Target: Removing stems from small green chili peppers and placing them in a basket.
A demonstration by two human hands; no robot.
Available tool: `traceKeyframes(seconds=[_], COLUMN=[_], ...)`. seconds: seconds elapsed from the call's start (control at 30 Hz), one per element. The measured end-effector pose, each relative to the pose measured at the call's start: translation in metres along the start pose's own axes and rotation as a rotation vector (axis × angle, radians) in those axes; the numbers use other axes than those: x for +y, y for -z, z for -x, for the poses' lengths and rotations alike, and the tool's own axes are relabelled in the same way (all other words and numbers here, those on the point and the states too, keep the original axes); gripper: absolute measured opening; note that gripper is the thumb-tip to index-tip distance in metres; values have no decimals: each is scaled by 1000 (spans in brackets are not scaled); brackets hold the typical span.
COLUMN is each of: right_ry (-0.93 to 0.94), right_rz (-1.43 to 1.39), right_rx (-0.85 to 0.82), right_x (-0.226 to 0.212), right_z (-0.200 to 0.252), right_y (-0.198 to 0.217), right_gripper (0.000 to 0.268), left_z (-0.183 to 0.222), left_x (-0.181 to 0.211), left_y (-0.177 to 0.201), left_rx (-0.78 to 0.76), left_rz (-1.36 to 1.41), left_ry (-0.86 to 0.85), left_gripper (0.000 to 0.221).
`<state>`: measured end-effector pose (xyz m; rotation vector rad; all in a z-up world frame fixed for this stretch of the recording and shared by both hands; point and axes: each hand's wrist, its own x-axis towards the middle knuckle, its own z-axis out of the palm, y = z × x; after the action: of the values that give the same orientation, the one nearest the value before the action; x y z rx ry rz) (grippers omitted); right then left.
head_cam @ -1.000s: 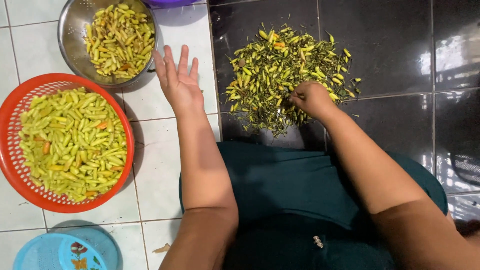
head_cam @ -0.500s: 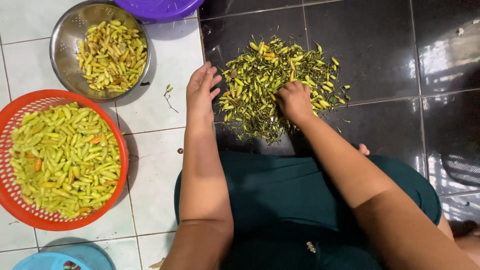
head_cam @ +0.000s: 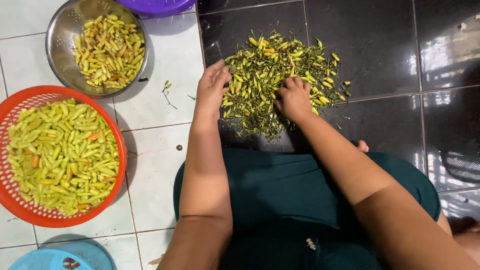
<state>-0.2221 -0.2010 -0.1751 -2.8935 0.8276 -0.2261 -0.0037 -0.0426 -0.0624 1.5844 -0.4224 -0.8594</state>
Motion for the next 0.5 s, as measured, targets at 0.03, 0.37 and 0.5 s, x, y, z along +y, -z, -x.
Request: traceKeyframes(seconds=[0.03, 0.37, 0.5], right_ry=[2, 13, 81], right_rz=[1, -508, -939], right_rx=[-1, -181, -325], right_x=[2, 13, -1], right_z=[-1, -14, -21], right_y=[-5, 42, 89], right_gripper=[18, 9, 14], left_z=[3, 14, 7], left_x=[4, 9, -14], left_y=[-2, -22, -33], left_rx=[2, -218, -474], left_rz=[2, -191, -263], left_ry=[0, 37, -24], left_gripper=[49, 41, 34])
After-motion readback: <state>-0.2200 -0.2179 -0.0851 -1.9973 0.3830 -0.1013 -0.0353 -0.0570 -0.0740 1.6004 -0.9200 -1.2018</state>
